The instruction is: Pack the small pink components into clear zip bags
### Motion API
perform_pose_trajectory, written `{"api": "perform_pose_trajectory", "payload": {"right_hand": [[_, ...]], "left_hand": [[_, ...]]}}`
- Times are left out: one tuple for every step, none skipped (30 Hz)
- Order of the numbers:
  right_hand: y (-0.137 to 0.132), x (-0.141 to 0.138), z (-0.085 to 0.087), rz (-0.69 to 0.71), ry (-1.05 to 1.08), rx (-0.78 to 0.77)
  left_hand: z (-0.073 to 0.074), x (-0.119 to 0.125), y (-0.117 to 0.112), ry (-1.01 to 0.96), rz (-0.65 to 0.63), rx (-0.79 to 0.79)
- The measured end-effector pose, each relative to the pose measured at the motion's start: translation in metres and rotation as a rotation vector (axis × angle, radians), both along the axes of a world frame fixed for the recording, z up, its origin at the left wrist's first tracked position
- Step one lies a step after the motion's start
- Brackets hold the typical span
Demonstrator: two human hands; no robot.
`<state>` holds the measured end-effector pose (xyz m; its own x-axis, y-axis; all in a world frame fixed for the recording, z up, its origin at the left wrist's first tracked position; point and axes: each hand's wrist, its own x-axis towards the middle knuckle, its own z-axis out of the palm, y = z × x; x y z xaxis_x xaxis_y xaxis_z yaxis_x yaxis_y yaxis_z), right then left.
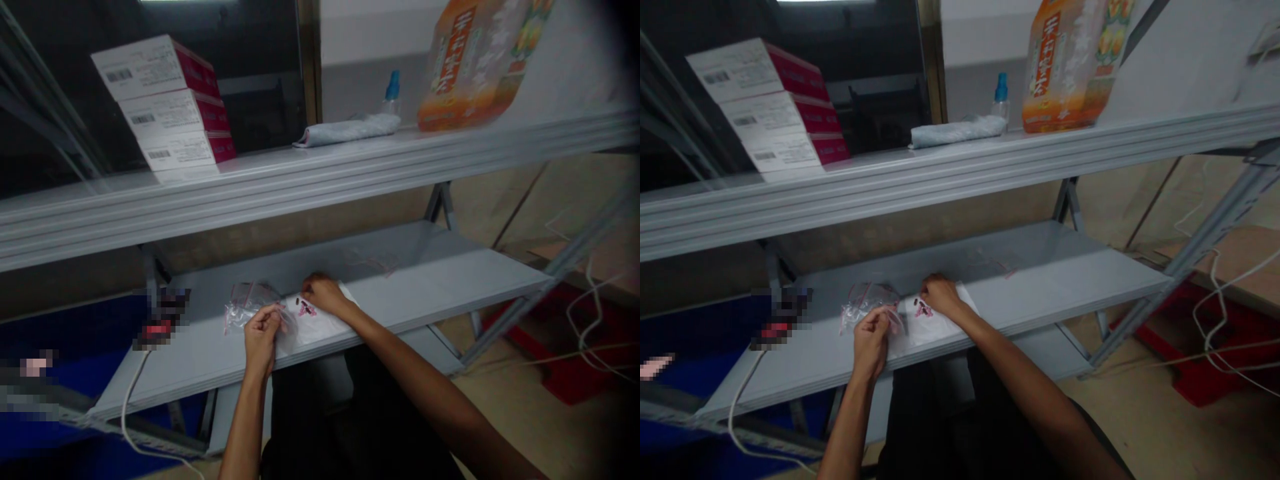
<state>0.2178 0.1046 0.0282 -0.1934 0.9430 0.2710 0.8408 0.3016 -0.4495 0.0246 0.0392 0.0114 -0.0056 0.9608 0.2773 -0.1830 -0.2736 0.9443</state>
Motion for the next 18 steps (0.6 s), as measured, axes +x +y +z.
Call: {"api": "perform_pose_trajectory", "payload": {"right_hand": [[0.001,-0.002,-0.004,0.003,-0.001,0.000],[0.002,-0.003,-0.007,0.008,0.001,0.000],[0.002,-0.003,-0.010,0.012,0.001,0.000],[0.002,-0.003,-0.012,0.017,0.001,0.001],[0.002,-0.001,-0.013,0.021,0.001,0.002],[0.002,0.000,-0.014,0.025,0.000,0.004],[0.000,0.002,-0.014,0.026,-0.001,0.006],[-0.001,0.003,-0.013,0.028,-0.002,0.012],[-0.003,0.005,-0.011,0.030,-0.002,0.020],[-0.005,0.006,-0.009,0.029,0.003,0.031],[-0.008,0.007,-0.007,0.027,0.015,0.042],[-0.010,0.009,-0.004,0.031,0.034,0.052],[-0.013,0.010,0.000,0.038,0.055,0.065],[-0.016,0.011,0.002,0.044,0.072,0.078],[-0.018,0.013,0.004,0.046,0.080,0.091],[-0.022,0.014,0.006,0.047,0.078,0.104],[-0.025,0.016,0.006,0.046,0.071,0.119],[-0.030,0.018,0.005,0.035,0.068,0.138]], "left_hand": [[-0.001,0.000,0.000,-0.009,-0.005,-0.007],[-0.002,0.000,0.000,-0.017,0.000,-0.019],[-0.003,0.000,0.000,-0.019,0.014,-0.030],[-0.003,0.000,0.000,-0.008,0.036,-0.038],[-0.003,0.000,0.001,0.016,0.061,-0.040],[-0.003,0.000,0.001,0.049,0.083,-0.037],[-0.002,0.000,0.001,0.085,0.098,-0.032],[-0.001,0.001,0.001,0.117,0.106,-0.025],[0.000,0.001,0.001,0.141,0.110,-0.018],[0.000,0.001,0.001,0.156,0.115,-0.012],[0.000,0.002,0.002,0.161,0.123,-0.008],[0.000,0.002,0.002,0.164,0.130,-0.007],[0.000,0.002,0.002,0.169,0.135,-0.007],[0.000,0.003,0.002,0.176,0.134,-0.009],[0.000,0.003,0.003,0.188,0.130,-0.011],[-0.001,0.004,0.003,0.201,0.125,-0.015],[-0.001,0.004,0.004,0.211,0.122,-0.017],[-0.002,0.005,0.004,0.217,0.124,-0.017]]}}
